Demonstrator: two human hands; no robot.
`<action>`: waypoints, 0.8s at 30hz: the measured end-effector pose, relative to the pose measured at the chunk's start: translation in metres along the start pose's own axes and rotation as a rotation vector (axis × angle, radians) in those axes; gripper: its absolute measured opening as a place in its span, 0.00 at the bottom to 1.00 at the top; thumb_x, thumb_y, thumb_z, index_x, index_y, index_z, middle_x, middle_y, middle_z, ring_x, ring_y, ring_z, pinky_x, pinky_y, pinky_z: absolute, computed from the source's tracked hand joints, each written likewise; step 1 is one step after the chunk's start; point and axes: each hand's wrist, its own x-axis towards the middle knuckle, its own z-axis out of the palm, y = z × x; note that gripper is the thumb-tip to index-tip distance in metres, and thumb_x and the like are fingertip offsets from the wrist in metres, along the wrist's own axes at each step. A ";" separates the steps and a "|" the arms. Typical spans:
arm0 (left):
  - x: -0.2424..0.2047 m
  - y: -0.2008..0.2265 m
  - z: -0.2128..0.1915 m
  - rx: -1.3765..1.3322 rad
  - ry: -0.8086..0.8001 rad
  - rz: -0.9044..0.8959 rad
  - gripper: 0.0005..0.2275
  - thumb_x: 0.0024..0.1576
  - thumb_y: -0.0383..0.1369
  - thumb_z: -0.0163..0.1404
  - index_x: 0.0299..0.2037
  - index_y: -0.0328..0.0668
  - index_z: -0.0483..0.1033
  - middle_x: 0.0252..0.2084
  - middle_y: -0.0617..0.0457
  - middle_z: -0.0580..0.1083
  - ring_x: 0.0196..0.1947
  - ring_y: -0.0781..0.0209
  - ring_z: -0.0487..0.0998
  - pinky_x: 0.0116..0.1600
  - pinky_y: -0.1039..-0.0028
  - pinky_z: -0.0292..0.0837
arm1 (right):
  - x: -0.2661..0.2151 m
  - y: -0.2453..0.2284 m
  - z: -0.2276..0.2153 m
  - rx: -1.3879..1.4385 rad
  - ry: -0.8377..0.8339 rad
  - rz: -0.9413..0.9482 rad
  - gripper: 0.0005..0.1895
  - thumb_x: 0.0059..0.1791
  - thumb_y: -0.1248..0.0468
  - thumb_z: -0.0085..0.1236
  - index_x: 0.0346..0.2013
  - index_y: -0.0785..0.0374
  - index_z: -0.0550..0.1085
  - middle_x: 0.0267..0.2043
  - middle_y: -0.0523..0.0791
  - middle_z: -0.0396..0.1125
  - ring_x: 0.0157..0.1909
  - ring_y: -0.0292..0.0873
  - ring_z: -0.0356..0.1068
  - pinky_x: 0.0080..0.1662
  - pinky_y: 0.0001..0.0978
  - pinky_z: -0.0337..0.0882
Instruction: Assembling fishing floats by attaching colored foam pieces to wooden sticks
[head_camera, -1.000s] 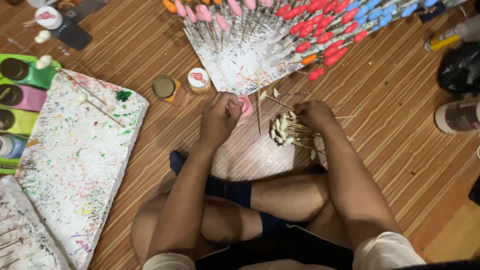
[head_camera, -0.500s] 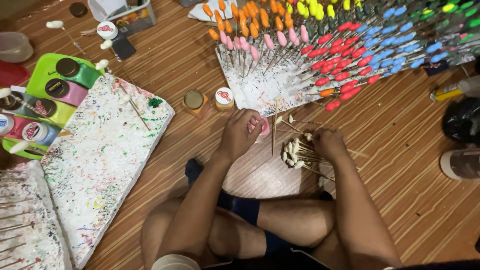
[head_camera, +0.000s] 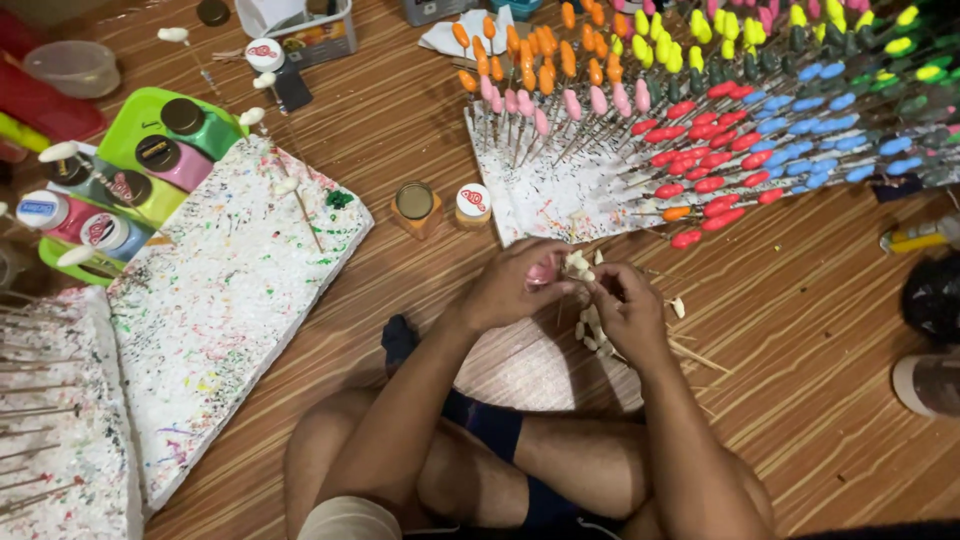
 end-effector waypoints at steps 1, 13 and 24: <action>-0.001 -0.003 0.003 0.004 0.008 -0.002 0.20 0.55 0.35 0.60 0.57 0.42 0.73 0.49 0.34 0.76 0.50 0.29 0.77 0.56 0.45 0.73 | 0.002 0.000 0.004 0.003 -0.006 -0.006 0.09 0.50 0.64 0.65 0.45 0.55 0.79 0.34 0.48 0.72 0.42 0.55 0.75 0.45 0.43 0.74; 0.005 -0.021 0.031 -0.408 0.045 -0.140 0.17 0.60 0.33 0.58 0.59 0.44 0.75 0.50 0.48 0.79 0.47 0.63 0.78 0.54 0.70 0.70 | 0.013 -0.023 -0.019 0.480 -0.026 0.198 0.09 0.52 0.71 0.60 0.48 0.66 0.75 0.36 0.43 0.68 0.43 0.37 0.67 0.50 0.30 0.70; 0.002 -0.021 0.037 -0.408 0.021 -0.197 0.09 0.62 0.37 0.57 0.50 0.50 0.79 0.40 0.57 0.82 0.39 0.75 0.76 0.44 0.81 0.73 | 0.013 -0.031 -0.030 0.400 -0.055 0.165 0.12 0.45 0.72 0.68 0.41 0.64 0.76 0.22 0.40 0.58 0.25 0.32 0.57 0.29 0.22 0.60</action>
